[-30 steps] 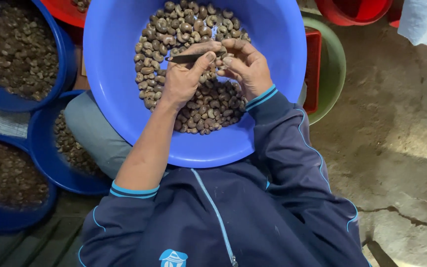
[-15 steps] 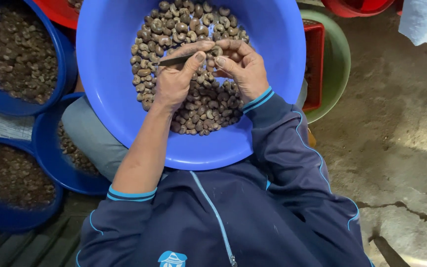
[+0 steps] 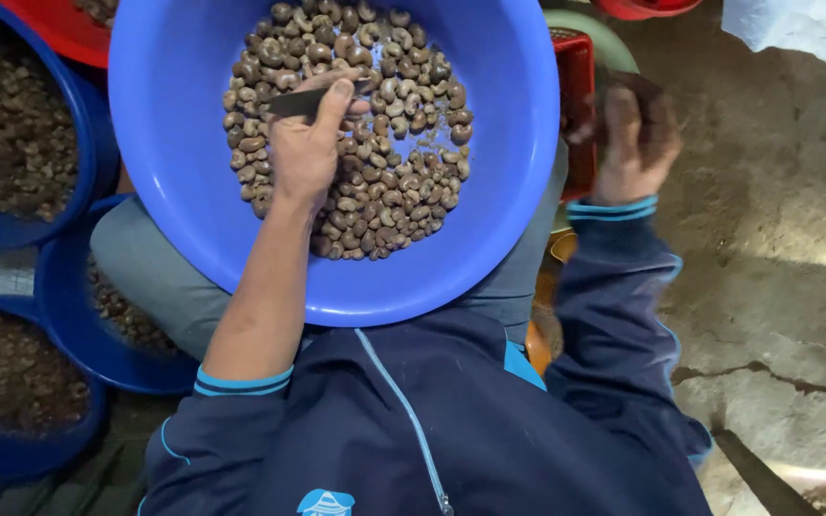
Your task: Peeling or cracking individual nuts using a small handheld tool over a large bowl.
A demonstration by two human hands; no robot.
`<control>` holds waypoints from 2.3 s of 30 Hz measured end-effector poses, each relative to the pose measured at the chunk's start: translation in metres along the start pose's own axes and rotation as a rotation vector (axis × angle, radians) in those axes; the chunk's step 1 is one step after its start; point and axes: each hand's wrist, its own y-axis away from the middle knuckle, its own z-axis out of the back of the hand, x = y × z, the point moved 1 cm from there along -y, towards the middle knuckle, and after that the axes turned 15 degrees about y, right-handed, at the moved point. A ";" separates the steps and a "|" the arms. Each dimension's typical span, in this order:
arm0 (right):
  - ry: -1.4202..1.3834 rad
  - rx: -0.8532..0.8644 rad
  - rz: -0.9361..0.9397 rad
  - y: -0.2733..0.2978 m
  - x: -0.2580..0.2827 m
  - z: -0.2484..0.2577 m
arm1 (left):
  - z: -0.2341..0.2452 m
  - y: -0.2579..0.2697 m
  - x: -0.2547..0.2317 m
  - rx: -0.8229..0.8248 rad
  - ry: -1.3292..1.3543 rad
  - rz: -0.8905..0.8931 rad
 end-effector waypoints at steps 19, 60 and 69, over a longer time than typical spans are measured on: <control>1.485 0.578 0.480 -0.002 -0.095 -0.130 | 0.002 0.001 0.008 -0.005 -0.403 -0.044; -0.170 0.713 -0.240 0.020 -0.009 -0.157 | -0.006 0.003 0.004 0.268 0.086 -0.049; -0.008 0.676 -0.090 0.022 0.000 -0.158 | -0.004 0.002 -0.002 0.246 0.122 -0.003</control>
